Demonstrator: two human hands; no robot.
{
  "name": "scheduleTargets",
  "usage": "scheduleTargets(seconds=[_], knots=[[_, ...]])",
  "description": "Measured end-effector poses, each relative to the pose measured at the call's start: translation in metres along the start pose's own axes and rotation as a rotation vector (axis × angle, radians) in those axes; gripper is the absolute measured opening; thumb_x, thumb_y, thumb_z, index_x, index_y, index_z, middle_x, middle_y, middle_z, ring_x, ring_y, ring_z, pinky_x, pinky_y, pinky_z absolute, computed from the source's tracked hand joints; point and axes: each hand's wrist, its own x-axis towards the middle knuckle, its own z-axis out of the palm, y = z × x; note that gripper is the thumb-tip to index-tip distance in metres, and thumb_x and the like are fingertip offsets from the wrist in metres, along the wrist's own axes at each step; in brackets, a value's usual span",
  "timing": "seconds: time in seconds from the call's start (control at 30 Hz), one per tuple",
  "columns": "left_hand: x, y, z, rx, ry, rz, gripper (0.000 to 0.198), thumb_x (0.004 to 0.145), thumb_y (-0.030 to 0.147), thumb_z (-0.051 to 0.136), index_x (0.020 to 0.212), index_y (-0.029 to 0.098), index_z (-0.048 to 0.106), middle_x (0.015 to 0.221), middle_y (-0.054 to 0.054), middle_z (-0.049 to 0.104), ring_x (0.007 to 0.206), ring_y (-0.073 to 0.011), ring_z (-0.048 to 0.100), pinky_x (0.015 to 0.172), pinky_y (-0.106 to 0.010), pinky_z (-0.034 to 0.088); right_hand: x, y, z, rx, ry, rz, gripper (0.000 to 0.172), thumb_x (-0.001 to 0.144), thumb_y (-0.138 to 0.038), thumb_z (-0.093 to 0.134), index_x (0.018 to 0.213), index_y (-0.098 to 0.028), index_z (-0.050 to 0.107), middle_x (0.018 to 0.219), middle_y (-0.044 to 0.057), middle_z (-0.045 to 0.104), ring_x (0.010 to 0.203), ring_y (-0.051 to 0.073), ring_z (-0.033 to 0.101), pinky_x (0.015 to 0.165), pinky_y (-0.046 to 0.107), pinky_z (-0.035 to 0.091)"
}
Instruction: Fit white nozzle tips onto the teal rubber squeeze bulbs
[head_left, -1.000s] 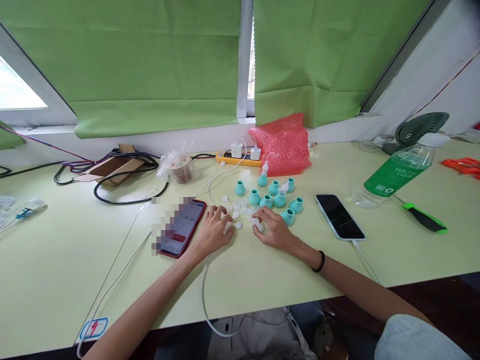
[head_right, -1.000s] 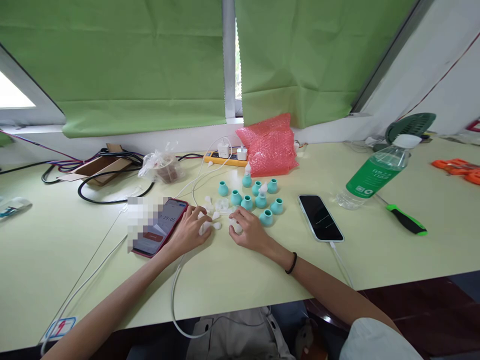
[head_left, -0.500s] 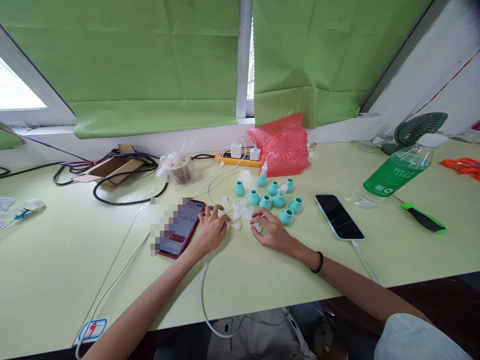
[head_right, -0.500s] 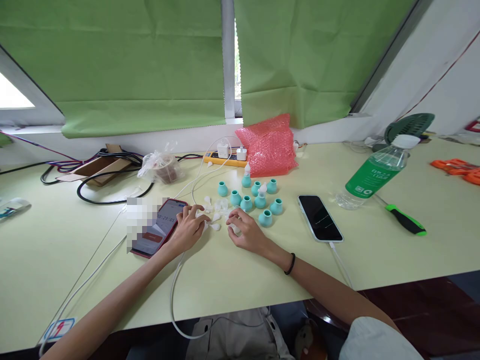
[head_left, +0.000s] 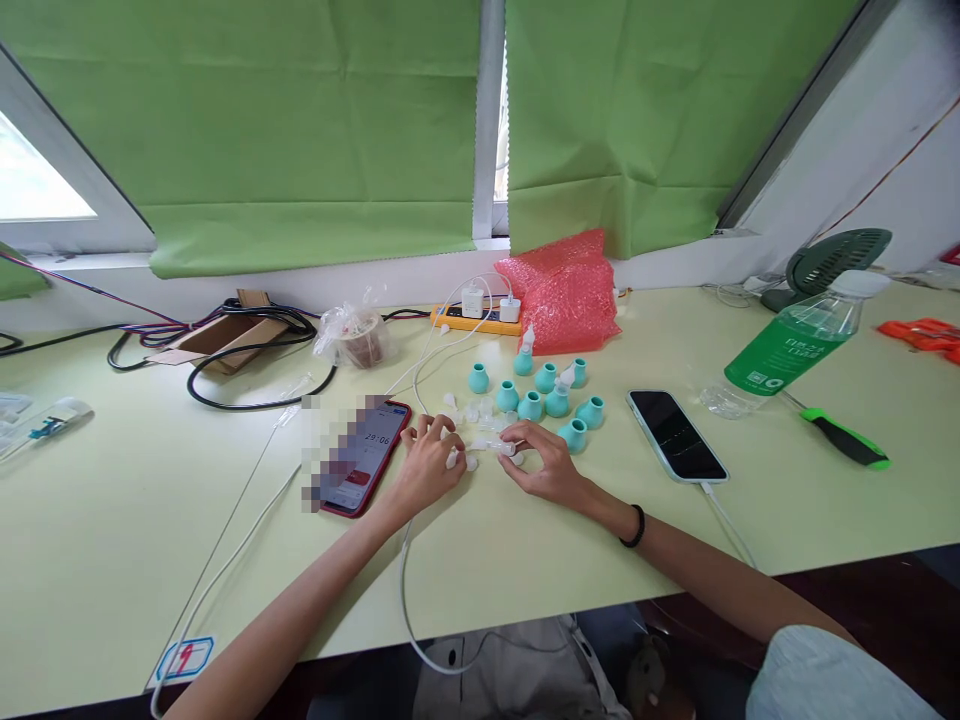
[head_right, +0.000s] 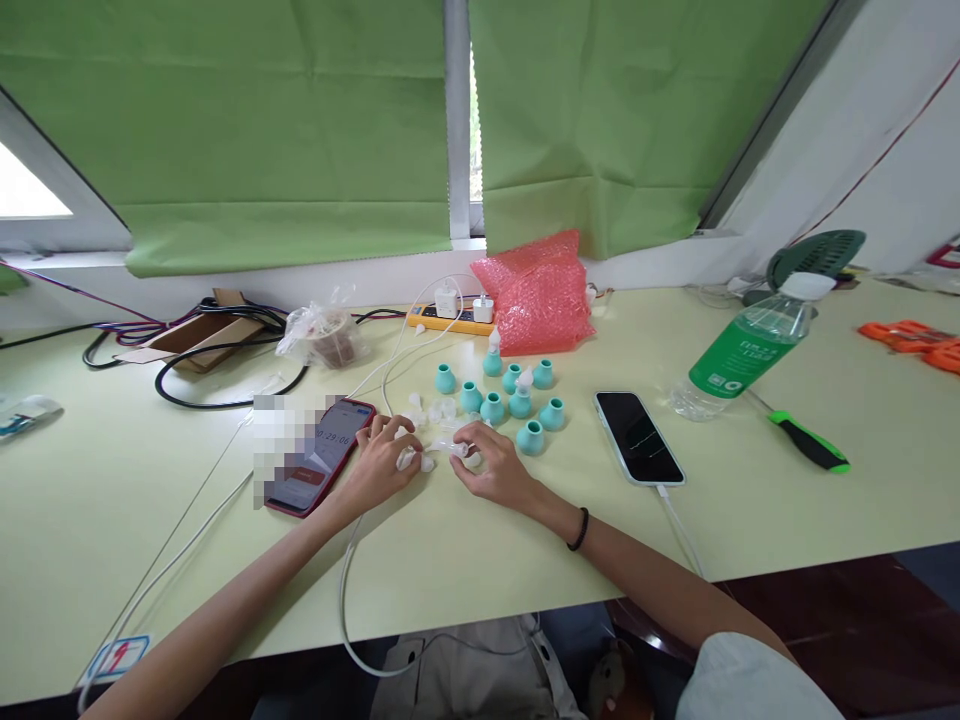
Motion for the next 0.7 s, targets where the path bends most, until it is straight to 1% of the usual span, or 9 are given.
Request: scheduleTargets(seconds=[0.13, 0.3, 0.43, 0.5, 0.6, 0.7], knots=[[0.0006, -0.0001, -0.0019, -0.002, -0.006, 0.022, 0.016, 0.072, 0.018, 0.045, 0.069, 0.018, 0.060, 0.084, -0.006, 0.055, 0.085, -0.0228, 0.041, 0.064, -0.036, 0.029, 0.0008, -0.0021, 0.0003, 0.067, -0.001, 0.026, 0.016, 0.071, -0.016, 0.052, 0.087, -0.021, 0.051, 0.084, 0.004, 0.055, 0.072, 0.013, 0.055, 0.054, 0.024, 0.052], [0.0023, -0.0022, -0.0045, -0.074, -0.081, 0.100, 0.015, 0.068, 0.013, 0.047, 0.064, 0.017, 0.061, 0.067, -0.004, 0.059, 0.078, -0.0200, 0.046, 0.065, -0.035, 0.028, 0.0049, -0.0079, -0.0011, 0.167, 0.020, 0.143, 0.011, 0.070, -0.019, 0.054, 0.080, -0.019, 0.053, 0.086, 0.005, 0.054, 0.074, 0.013, 0.055, 0.054, 0.024, 0.055], [0.0034, -0.0055, -0.0040, -0.170, -0.086, 0.100, 0.013, 0.066, 0.015, 0.050, 0.064, 0.019, 0.062, 0.066, -0.001, 0.062, 0.078, -0.0190, 0.050, 0.068, -0.034, 0.029, 0.0059, -0.0088, -0.0014, 0.239, 0.011, 0.200, 0.010, 0.068, -0.022, 0.057, 0.077, -0.018, 0.053, 0.087, 0.005, 0.054, 0.077, 0.014, 0.055, 0.055, 0.025, 0.055], [0.0039, -0.0066, -0.0037, -0.229, -0.069, 0.076, 0.012, 0.066, 0.016, 0.052, 0.064, 0.020, 0.062, 0.066, 0.000, 0.063, 0.079, -0.0188, 0.052, 0.070, -0.034, 0.030, 0.0055, -0.0084, -0.0009, 0.253, 0.007, 0.206, 0.008, 0.068, -0.023, 0.056, 0.075, -0.018, 0.053, 0.087, 0.005, 0.054, 0.078, 0.014, 0.056, 0.057, 0.025, 0.055], [0.0049, -0.0064, -0.0046, -0.328, 0.006, 0.024, 0.010, 0.067, 0.016, 0.053, 0.069, 0.019, 0.063, 0.069, -0.001, 0.064, 0.077, -0.0179, 0.054, 0.071, -0.034, 0.033, 0.0045, -0.0078, 0.0005, 0.262, 0.000, 0.197, 0.006, 0.070, -0.022, 0.055, 0.075, -0.019, 0.054, 0.085, 0.005, 0.057, 0.080, 0.015, 0.056, 0.058, 0.025, 0.054], [0.0056, -0.0042, -0.0067, -0.464, 0.101, -0.007, 0.010, 0.067, 0.015, 0.054, 0.073, 0.018, 0.062, 0.072, -0.002, 0.065, 0.074, -0.0161, 0.055, 0.070, -0.030, 0.039, 0.0035, -0.0077, 0.0018, 0.264, -0.019, 0.208, 0.014, 0.069, -0.020, 0.055, 0.083, -0.019, 0.055, 0.085, 0.005, 0.059, 0.081, 0.015, 0.057, 0.060, 0.026, 0.055]])
